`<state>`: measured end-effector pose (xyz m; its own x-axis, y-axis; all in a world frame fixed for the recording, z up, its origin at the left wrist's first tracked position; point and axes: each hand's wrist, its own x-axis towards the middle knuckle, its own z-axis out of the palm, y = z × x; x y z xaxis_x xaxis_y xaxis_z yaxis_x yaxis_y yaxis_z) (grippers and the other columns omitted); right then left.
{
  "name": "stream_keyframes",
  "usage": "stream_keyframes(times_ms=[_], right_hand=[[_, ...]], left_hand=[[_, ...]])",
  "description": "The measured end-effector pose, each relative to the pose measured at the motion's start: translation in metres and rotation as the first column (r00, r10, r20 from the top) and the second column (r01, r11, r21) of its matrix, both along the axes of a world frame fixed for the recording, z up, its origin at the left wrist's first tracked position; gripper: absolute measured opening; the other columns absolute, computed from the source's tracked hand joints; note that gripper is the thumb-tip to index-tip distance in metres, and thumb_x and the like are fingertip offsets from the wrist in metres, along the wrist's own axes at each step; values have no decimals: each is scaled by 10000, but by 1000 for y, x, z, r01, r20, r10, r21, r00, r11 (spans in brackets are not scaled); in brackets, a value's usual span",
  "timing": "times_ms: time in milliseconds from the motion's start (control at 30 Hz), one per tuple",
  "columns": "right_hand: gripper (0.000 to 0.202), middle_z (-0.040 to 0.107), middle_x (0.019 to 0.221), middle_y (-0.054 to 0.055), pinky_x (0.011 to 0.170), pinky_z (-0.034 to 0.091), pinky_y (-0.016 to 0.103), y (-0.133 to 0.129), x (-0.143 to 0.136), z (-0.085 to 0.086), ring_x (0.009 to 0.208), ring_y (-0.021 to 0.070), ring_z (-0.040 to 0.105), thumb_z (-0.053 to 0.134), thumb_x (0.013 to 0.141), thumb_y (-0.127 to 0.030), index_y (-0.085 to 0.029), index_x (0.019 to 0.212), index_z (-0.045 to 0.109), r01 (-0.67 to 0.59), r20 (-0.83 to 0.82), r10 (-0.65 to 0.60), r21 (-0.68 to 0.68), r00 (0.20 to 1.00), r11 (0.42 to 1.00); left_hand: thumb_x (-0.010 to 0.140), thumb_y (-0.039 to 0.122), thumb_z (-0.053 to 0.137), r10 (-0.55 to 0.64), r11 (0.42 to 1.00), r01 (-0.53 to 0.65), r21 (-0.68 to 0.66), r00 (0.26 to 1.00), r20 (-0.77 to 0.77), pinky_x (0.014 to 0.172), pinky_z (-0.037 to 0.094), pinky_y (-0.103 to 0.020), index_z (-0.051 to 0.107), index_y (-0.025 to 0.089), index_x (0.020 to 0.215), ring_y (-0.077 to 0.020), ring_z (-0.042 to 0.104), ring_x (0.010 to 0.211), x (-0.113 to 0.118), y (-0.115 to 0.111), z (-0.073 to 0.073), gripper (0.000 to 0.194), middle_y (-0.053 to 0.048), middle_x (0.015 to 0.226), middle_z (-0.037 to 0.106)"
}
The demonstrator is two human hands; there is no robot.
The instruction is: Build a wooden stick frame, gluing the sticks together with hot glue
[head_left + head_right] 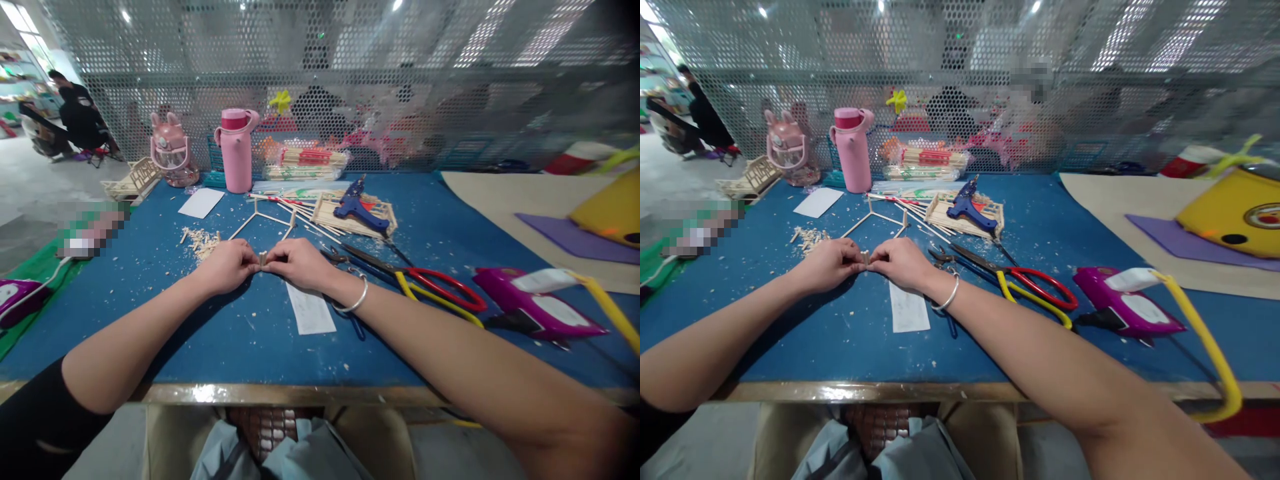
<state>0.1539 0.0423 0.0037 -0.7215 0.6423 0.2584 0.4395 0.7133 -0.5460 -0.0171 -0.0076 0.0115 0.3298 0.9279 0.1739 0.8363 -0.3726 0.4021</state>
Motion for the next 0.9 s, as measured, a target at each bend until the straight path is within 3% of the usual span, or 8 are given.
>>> stream_keyframes(times_ms=[433, 600, 900], right_hand=[[72, 680, 699, 1, 662, 395, 219, 0, 0, 1, 682, 110, 582, 628, 728, -170, -183, 703, 695, -2, -20, 2, 4, 1000, 1000], [76, 681, 705, 4, 637, 388, 215, 0, 1, 0, 679, 110, 581, 628, 738, -208, -183, 709, 694, 8, -9, -8, -2, 1000, 1000], [78, 678, 696, -5, 648, 383, 211, 0, 1, 1, 666, 104, 572, 625, 725, -169, -190, 705, 697, -4, -10, 5, 8, 1000, 1000]], left_hand=[[754, 215, 493, -2, 1000, 3, 10, 1000, -12, 677, 423, -255, 700, 167, 758, -143, 560, 717, 5, -10, 7, 212, -44, 776, 608], [869, 343, 326, -15, 1000, 15, -6, 998, 58, 706, 406, -278, 671, 124, 709, -153, 547, 726, 4, -11, 10, 439, -64, 742, 601], [885, 347, 278, 68, 997, -65, -45, 994, 81, 712, 392, -282, 668, 139, 763, -154, 553, 722, 4, -9, 10, 459, -57, 765, 600]])
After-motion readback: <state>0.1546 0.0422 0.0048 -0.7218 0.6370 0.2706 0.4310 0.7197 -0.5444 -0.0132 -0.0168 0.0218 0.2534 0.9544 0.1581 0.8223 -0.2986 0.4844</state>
